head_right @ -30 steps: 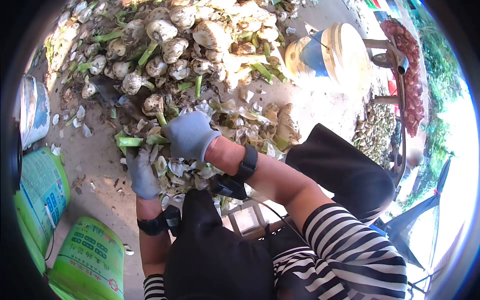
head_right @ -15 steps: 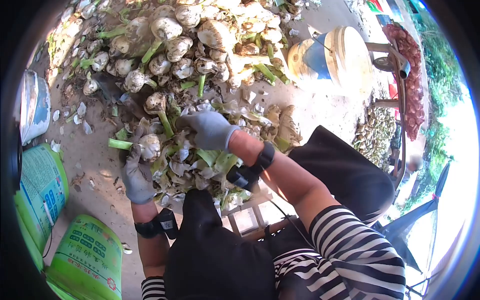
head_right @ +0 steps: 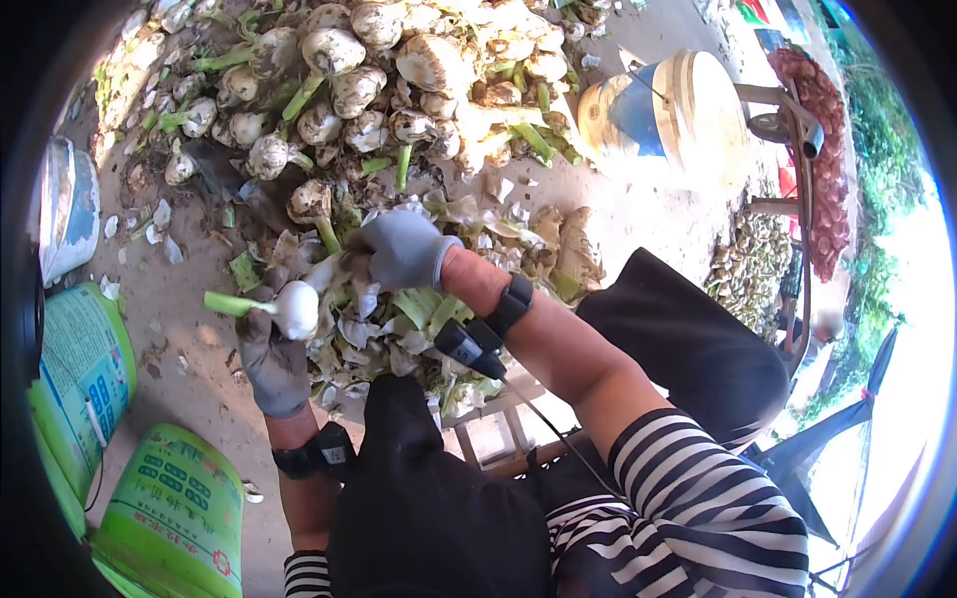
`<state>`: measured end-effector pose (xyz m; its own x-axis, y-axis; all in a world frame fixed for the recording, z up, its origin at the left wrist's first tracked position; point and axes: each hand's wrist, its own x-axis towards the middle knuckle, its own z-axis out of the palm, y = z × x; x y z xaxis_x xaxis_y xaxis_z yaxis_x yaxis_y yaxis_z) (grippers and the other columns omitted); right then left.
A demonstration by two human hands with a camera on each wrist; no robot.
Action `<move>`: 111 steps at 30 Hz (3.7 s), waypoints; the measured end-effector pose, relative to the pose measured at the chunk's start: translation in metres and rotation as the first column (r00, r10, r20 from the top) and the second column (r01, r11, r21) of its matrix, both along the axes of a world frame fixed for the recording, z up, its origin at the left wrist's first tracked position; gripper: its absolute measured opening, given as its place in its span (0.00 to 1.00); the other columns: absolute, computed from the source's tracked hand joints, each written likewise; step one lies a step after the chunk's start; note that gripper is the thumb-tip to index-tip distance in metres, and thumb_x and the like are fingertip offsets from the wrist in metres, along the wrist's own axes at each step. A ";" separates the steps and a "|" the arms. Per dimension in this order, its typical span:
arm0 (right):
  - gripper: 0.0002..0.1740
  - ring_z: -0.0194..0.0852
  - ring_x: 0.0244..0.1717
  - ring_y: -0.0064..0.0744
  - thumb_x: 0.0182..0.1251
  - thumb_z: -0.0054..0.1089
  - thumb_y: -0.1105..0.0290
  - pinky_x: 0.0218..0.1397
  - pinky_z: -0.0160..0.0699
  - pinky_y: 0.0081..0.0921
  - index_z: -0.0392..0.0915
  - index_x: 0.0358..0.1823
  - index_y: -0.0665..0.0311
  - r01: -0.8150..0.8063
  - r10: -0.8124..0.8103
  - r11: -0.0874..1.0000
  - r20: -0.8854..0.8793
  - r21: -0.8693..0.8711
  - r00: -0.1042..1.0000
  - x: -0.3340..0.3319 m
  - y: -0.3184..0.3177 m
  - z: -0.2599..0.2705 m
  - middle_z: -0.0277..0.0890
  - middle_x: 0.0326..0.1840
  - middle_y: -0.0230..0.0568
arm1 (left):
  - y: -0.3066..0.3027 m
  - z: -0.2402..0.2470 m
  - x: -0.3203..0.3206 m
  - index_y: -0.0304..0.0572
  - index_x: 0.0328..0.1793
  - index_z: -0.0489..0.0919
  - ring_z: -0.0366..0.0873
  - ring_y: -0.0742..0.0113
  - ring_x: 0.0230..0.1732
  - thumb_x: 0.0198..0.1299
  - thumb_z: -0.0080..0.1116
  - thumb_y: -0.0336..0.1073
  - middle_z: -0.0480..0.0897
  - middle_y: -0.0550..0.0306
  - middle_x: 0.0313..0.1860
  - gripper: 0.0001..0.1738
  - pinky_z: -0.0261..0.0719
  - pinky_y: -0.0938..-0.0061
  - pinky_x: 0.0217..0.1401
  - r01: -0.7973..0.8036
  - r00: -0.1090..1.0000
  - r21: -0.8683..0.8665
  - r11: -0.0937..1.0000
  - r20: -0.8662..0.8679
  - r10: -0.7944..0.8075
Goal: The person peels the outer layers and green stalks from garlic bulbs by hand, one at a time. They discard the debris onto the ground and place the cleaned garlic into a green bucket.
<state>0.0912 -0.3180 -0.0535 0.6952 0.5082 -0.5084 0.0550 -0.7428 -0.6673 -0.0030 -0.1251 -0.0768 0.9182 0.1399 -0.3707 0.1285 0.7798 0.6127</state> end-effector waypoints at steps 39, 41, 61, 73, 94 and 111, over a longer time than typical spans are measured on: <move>0.15 0.78 0.25 0.26 0.60 0.54 0.60 0.31 0.75 0.22 0.79 0.40 0.62 0.225 -0.221 0.973 0.091 -0.046 0.971 -0.014 -0.002 -0.027 0.79 0.25 0.38 | 0.006 -0.007 0.001 0.34 0.61 0.64 0.65 0.55 0.62 0.65 0.40 0.40 0.68 0.45 0.60 0.22 0.61 0.59 0.66 -0.004 0.992 -0.210 0.978 0.126 0.031; 0.19 0.78 0.28 0.26 0.63 0.52 0.60 0.34 0.76 0.19 0.75 0.45 0.68 0.611 -0.300 0.703 -0.628 0.364 0.719 -0.013 0.008 -0.013 0.79 0.32 0.36 | 0.009 -0.010 0.000 0.36 0.63 0.62 0.65 0.54 0.62 0.65 0.39 0.40 0.68 0.45 0.61 0.23 0.60 0.59 0.66 -0.009 0.987 -0.371 0.929 0.144 0.067; 0.09 0.75 0.30 0.46 0.52 0.57 0.65 0.33 0.74 0.33 0.78 0.34 0.57 -0.080 0.095 0.995 0.319 -0.058 0.943 -0.012 0.044 0.016 0.78 0.28 0.40 | 0.003 0.003 -0.005 0.34 0.55 0.69 0.69 0.59 0.57 0.61 0.47 0.33 0.72 0.50 0.55 0.17 0.69 0.62 0.59 0.017 0.996 0.332 0.943 -0.083 0.012; 0.06 0.75 0.26 0.44 0.54 0.56 0.64 0.30 0.73 0.32 0.79 0.28 0.57 0.009 -0.014 1.000 0.248 0.021 0.969 -0.022 0.042 0.017 0.74 0.21 0.42 | -0.003 0.001 -0.006 0.34 0.54 0.68 0.69 0.58 0.56 0.59 0.44 0.28 0.72 0.48 0.54 0.16 0.65 0.64 0.61 0.014 0.996 0.296 0.955 -0.085 0.011; 0.14 0.76 0.24 0.43 0.58 0.56 0.58 0.30 0.72 0.31 0.80 0.31 0.62 0.174 -0.172 0.985 0.118 -0.010 0.978 -0.009 0.023 -0.008 0.74 0.20 0.47 | 0.012 -0.003 -0.017 0.34 0.54 0.69 0.65 0.53 0.62 0.54 0.47 0.26 0.68 0.47 0.60 0.19 0.65 0.59 0.64 -0.102 0.994 -0.182 0.978 -0.045 0.095; 0.11 0.75 0.31 0.49 0.53 0.55 0.60 0.36 0.74 0.38 0.79 0.33 0.57 0.057 -0.051 0.995 0.072 -0.087 0.996 -0.019 0.002 -0.009 0.76 0.26 0.46 | 0.024 0.008 -0.018 0.36 0.60 0.65 0.63 0.49 0.63 0.57 0.48 0.29 0.67 0.42 0.60 0.23 0.62 0.52 0.65 -0.144 0.989 -0.420 0.896 -0.095 0.114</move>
<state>0.0720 -0.3165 -0.0627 0.7557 0.4240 -0.4992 0.0575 -0.8022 -0.5943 -0.0212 -0.1012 -0.0690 0.8742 0.0714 -0.4804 0.0374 0.9763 0.2132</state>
